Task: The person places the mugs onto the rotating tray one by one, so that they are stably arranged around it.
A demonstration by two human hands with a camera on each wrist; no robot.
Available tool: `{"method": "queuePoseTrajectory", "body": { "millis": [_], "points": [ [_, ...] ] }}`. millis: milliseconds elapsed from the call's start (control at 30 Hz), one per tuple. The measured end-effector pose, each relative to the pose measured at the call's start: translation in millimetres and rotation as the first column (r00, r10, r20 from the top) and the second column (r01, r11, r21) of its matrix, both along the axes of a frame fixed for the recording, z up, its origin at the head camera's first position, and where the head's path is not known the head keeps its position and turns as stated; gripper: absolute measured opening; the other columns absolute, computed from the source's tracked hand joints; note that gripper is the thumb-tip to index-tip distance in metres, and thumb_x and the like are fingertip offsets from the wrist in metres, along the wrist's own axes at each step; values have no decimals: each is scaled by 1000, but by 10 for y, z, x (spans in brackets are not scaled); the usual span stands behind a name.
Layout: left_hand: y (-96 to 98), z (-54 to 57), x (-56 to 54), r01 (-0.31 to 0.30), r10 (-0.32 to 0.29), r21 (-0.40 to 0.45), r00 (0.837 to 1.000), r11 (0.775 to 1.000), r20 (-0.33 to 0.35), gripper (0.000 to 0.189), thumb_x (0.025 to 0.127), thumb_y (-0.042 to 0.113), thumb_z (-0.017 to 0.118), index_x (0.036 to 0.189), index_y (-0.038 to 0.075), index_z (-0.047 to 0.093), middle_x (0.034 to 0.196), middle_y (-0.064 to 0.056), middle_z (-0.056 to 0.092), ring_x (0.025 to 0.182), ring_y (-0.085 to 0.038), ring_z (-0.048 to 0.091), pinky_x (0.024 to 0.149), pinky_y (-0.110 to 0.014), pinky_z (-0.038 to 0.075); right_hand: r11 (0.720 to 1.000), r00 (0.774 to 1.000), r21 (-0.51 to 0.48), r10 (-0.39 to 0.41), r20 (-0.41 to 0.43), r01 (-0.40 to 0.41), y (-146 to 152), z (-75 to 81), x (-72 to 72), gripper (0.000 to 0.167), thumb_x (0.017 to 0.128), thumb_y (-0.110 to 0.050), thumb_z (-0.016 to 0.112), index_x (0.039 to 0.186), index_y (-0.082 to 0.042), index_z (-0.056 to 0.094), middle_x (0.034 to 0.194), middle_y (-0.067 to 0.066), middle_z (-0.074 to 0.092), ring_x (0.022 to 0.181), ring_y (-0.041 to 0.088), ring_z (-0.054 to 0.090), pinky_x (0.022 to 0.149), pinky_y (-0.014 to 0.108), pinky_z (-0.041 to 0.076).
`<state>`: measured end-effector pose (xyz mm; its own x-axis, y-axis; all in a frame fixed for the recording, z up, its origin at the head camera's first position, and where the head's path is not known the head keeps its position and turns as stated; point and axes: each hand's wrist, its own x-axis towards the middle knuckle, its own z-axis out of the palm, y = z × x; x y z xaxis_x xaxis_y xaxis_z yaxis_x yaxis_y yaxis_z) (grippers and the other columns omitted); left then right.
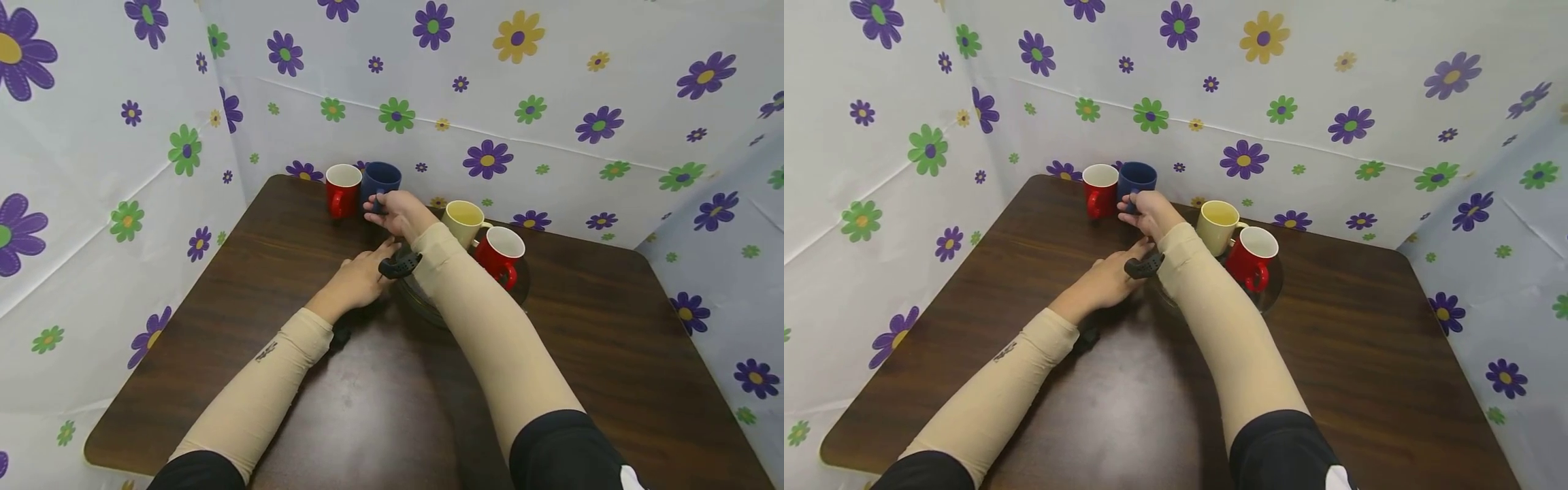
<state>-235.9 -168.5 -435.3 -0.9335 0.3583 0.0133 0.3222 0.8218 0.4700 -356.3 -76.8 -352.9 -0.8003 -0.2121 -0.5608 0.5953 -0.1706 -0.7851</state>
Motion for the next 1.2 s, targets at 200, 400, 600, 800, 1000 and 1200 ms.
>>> {"method": "queuePoseTrajectory", "body": {
  "millis": [200, 400, 600, 800, 1000, 1200],
  "points": [
    [19, -10, -13, 2, -2, -25, 1000, 1000, -9, 64, 106, 39, 50, 163, 24, 24, 169, 3, 17, 143, -36, 41, 100, -65, 41, 998, 996, 57, 30, -88, -25, 120, 123, 99, 31, 108, -10, 46, 131, 7, 58, 100, 13, 61, 130, 30, 58, 102, 36, 51],
    [19, -22, -12, 6, -6, -3, 1000, 1000, -18, 63, 107, 48, 42, 162, 22, 25, 169, 1, 17, 142, -37, 42, 102, -67, 40, 994, 983, 80, 85, -162, -73, 260, 205, 202, 25, 109, -12, 44, 118, 6, 60, 99, 14, 63, 105, 29, 64, 105, 36, 50],
    [18, -10, -6, -5, 6, 11, 1000, 1000, -12, 65, 107, 52, 40, 162, 22, 25, 169, 1, 17, 143, -37, 41, 104, -68, 38, 990, 973, 98, 122, -196, -105, 385, 297, 292, 24, 109, -16, 45, 113, 2, 61, 100, 13, 65, 96, 26, 65, 101, 35, 52],
    [48, 0, -4, 7, -7, 14, 1000, 1000, -16, 64, 107, 50, 41, 162, 21, 26, 169, 0, 18, 143, -37, 41, 103, -69, 38, 981, 953, 146, 165, -256, -130, 556, 416, 400, 28, 110, -17, 42, 118, 3, 60, 101, 11, 65, 92, 26, 65, 82, 28, 57],
    [48, 24, -32, 13, -12, 12, 997, 1000, -73, 63, 106, 50, 44, 160, 18, 33, 167, -3, 24, 140, -37, 45, 99, -66, 41, 966, 925, 192, 225, -307, -171, 764, 505, 570, 31, 111, -17, 41, 122, 4, 60, 106, 12, 65, 92, 26, 66, 80, 26, 55],
    [25, 18, -43, 9, -9, 1, 998, 1000, -68, 62, 103, 48, 53, 157, 20, 38, 165, -5, 30, 139, -38, 46, 100, -66, 40, 964, 918, 177, 247, -311, -199, 920, 460, 747, 29, 111, -17, 39, 119, 3, 59, 105, 11, 64, 88, 24, 67, 80, 26, 55]
  ]
}}
